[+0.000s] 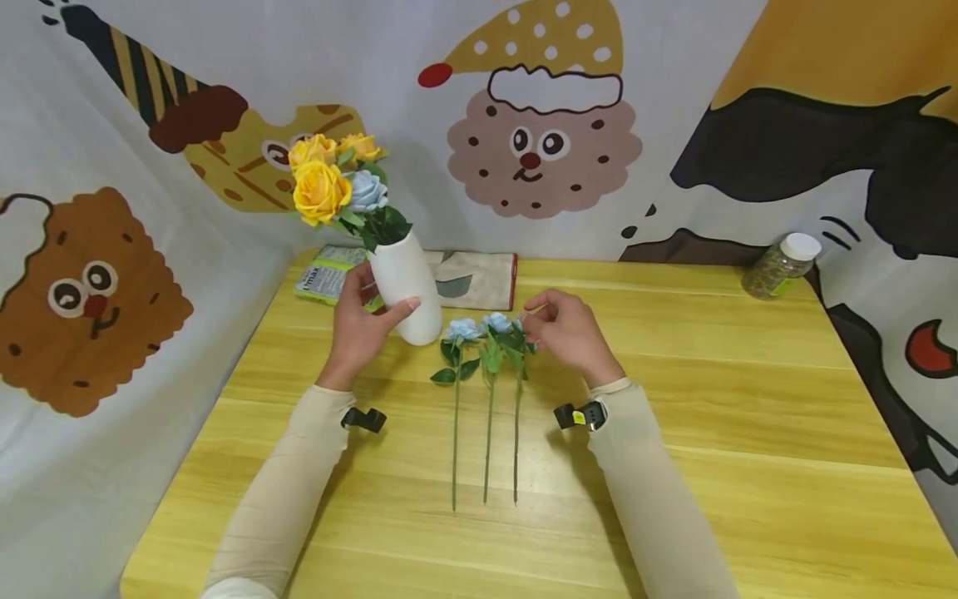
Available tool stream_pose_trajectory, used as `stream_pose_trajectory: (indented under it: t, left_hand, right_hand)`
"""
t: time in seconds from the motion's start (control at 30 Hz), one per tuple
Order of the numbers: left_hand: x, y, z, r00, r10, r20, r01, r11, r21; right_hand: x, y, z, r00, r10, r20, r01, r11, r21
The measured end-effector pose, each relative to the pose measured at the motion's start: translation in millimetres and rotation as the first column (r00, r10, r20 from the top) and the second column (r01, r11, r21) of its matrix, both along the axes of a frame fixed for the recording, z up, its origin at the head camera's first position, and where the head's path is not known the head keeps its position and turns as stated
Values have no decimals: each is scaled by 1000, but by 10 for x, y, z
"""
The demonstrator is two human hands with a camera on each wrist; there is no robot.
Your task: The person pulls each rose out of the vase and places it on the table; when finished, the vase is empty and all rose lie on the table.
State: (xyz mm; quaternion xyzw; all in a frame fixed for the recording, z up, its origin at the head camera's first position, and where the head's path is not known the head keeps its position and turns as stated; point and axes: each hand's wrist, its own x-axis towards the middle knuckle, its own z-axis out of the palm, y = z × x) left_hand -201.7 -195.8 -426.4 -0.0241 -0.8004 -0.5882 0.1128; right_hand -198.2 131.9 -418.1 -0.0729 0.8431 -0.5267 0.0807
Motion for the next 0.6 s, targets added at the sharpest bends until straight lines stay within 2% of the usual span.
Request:
stream_pose_trajectory:
  t: [0.2, 0.4, 0.6]
  left_hand:
    - [-7, -4, -7, 1000, 0, -6, 0, 1000, -5]
    - [-11, -10, -27, 1000, 3, -1, -3, 1000, -13]
    - [-20, -10, -29, 1000, 13, 8, -13, 1000, -21]
  right_hand:
    - [-35, -147, 137, 991, 10, -130, -9, 1000, 4]
    - [-80, -312, 262, 974, 22, -225, -21, 1000, 7]
    - [-123, -513, 423, 948, 34, -317, -59, 996, -69]
